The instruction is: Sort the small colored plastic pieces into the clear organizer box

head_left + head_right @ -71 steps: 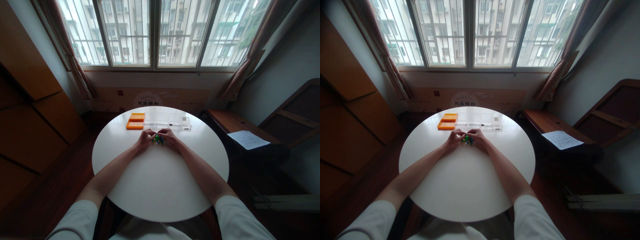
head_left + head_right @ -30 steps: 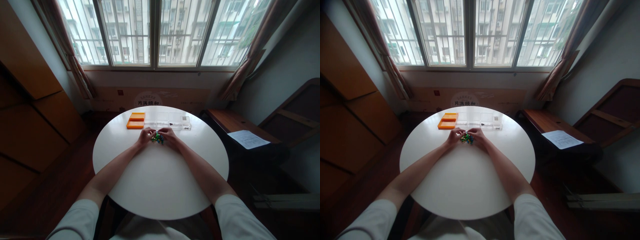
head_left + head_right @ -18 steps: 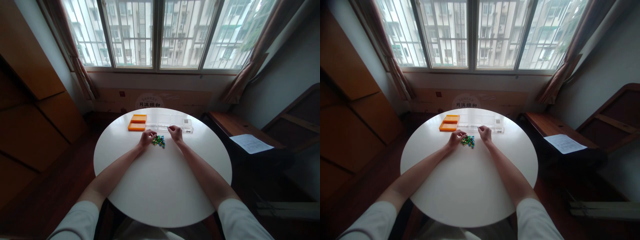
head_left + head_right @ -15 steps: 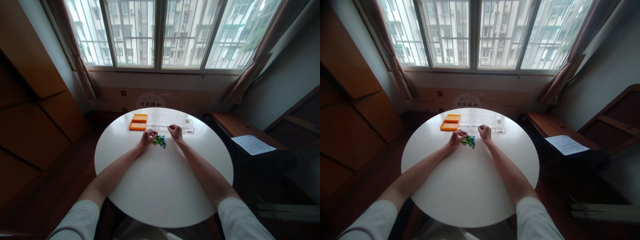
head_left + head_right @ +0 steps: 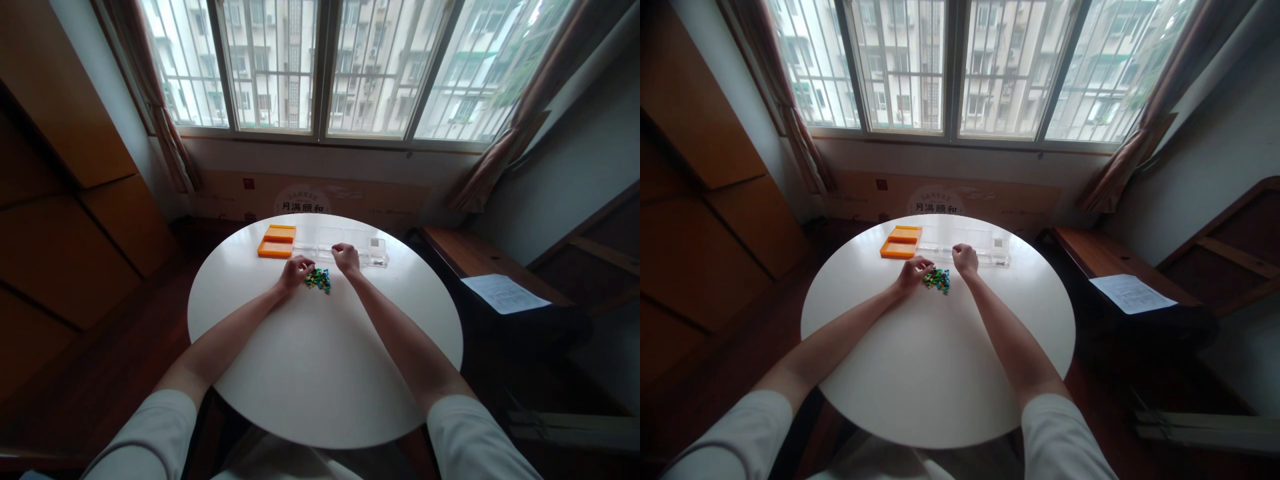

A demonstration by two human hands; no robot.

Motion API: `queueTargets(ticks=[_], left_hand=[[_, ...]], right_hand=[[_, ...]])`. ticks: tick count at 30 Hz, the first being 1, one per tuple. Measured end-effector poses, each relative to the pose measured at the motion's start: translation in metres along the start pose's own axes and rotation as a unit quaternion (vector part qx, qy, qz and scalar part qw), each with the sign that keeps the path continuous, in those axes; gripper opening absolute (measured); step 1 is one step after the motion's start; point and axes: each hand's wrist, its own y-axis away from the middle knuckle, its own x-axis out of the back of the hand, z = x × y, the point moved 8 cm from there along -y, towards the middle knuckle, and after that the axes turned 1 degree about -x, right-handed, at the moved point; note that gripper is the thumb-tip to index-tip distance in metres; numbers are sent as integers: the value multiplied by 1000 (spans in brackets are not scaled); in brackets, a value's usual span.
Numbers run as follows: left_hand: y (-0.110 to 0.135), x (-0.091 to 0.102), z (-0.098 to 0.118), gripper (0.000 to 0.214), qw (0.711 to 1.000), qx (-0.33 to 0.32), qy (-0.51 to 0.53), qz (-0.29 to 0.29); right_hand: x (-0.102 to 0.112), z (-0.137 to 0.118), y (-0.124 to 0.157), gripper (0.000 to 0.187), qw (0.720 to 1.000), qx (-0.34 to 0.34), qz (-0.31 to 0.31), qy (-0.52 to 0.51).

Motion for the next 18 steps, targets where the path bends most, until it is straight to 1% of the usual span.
queueTargets(ticks=[4,7,13,18], left_hand=[[-1,-1,-5,14,1000,1,-6,-1],[-2,-2,-7,17,1000,1,-7,0],[-2,0,-7,17,1000,8,-17,4],[-3,2,-10,17,999,21,-31,17]], right_hand=[[-7,8,13,17,996,11,-40,-80],[-13,14,23,19,992,39,-69,-97],[-18,14,38,25,988,122,-75,-54],[-20,8,44,27,986,147,-82,-20]])
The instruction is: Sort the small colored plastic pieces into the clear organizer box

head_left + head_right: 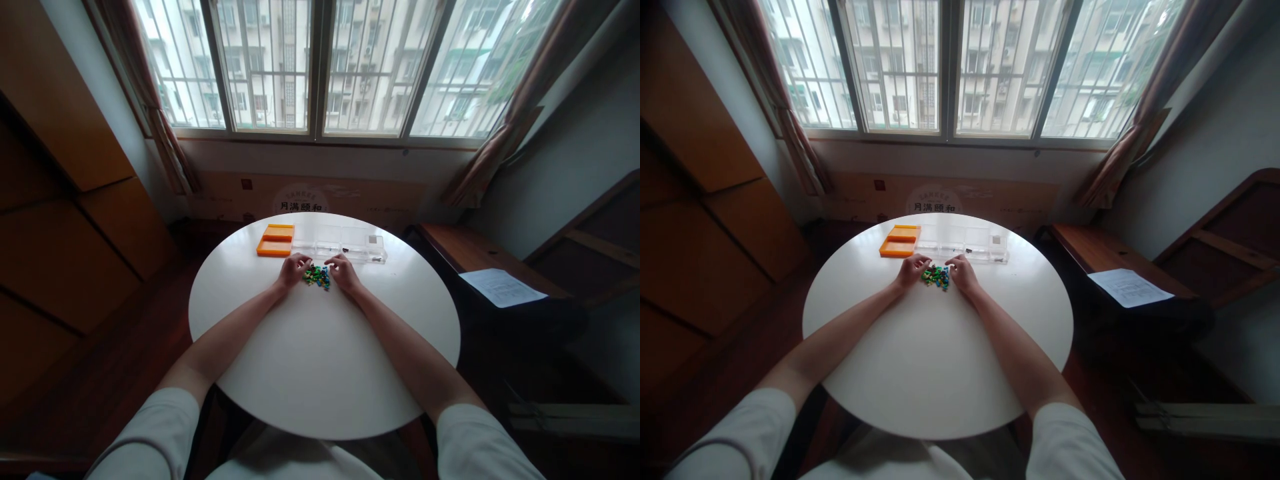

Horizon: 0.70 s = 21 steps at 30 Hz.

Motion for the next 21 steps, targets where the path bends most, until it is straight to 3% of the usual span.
queueTargets(ticks=[10,21], left_hand=[[0,0,1,25,1000,-5,8,-3],[1,1,3,25,1000,-13,12,-5]], right_hand=[[-2,-10,3,31,995,40,-14,85],[1,-2,2,22,996,-12,6,84]])
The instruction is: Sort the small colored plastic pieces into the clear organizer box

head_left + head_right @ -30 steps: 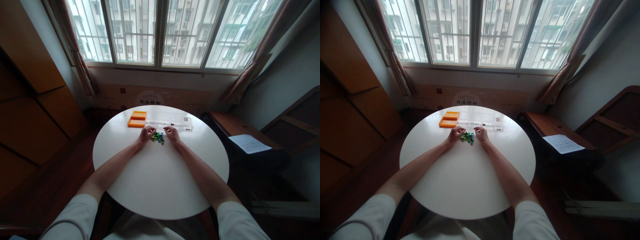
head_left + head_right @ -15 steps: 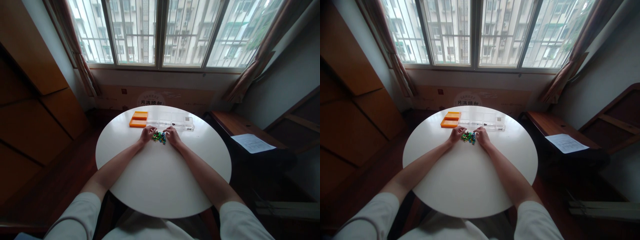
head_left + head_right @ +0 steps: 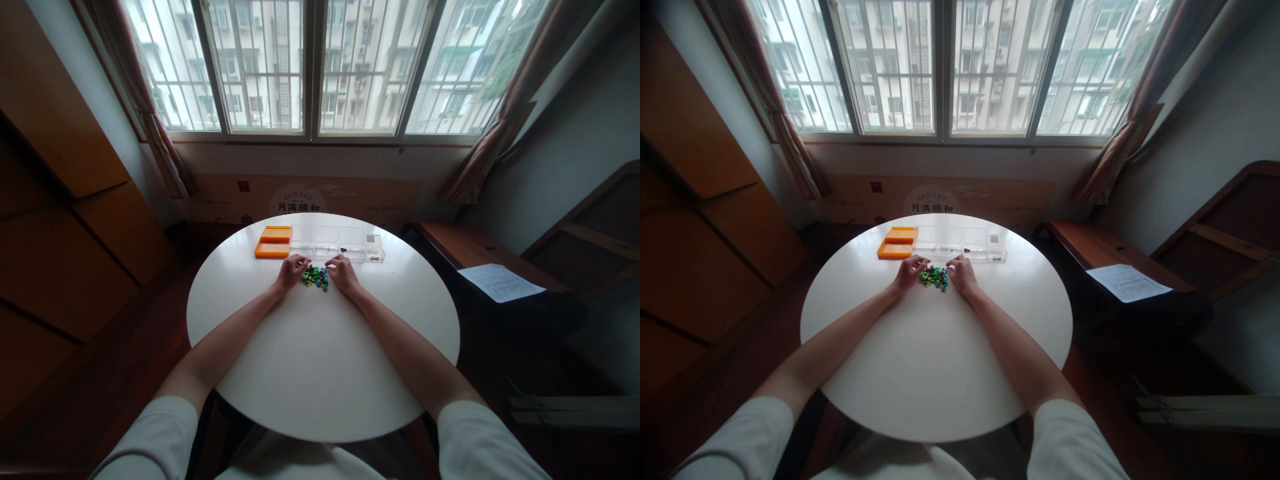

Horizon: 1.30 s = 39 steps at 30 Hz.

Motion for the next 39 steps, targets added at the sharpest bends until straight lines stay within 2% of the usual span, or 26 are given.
queueTargets(ticks=[13,34,36,39], left_hand=[[1,-2,3,28,1000,-4,16,-15],[-1,-2,3,24,1000,3,10,-19],[-1,-2,4,23,1000,0,12,-16],[-1,-1,5,21,1000,-7,15,-13]], right_hand=[[2,5,0,16,999,-35,2,5],[-4,-1,-2,15,1000,13,-20,6],[-2,-2,-2,14,1000,17,-14,-9],[1,-6,-2,15,996,25,3,-88]])
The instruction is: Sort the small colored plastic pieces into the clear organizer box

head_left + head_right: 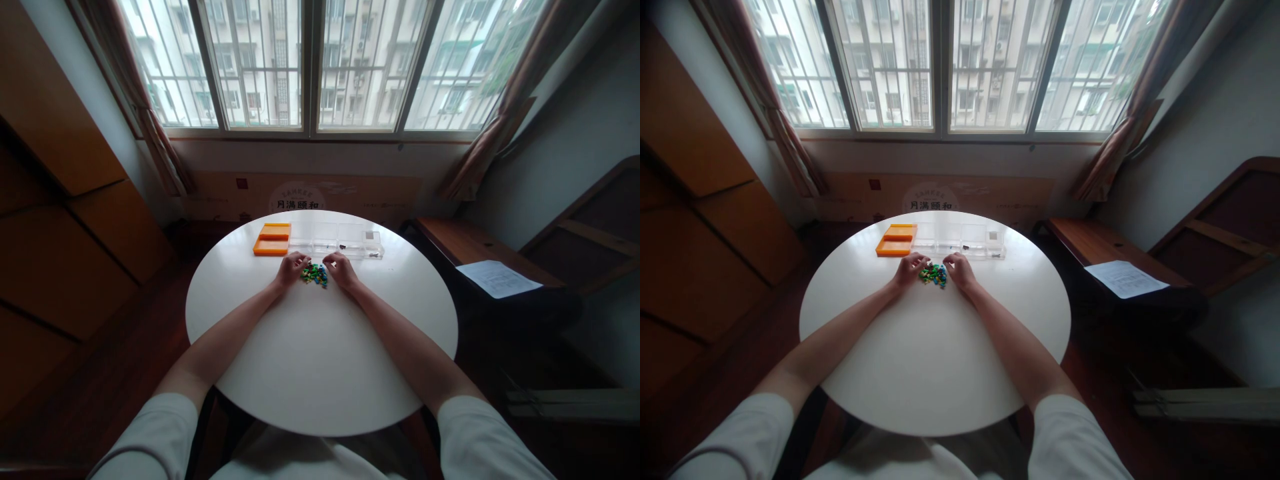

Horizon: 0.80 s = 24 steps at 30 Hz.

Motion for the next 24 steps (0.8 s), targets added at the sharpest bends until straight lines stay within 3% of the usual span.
queueTargets(ticks=[4,9,15,24], left_hand=[[2,-3,5,14,999,-28,-7,-18],[3,-7,9,11,998,-54,-24,-37],[4,-8,13,10,997,-61,-24,-52],[6,-10,16,11,995,-69,-23,-66]], right_hand=[[-3,0,0,15,991,-23,6,-132],[-8,-5,0,17,973,-39,-1,-226],[-18,-11,3,29,931,-84,-68,-348],[-17,-7,3,30,926,-106,-71,-356]])
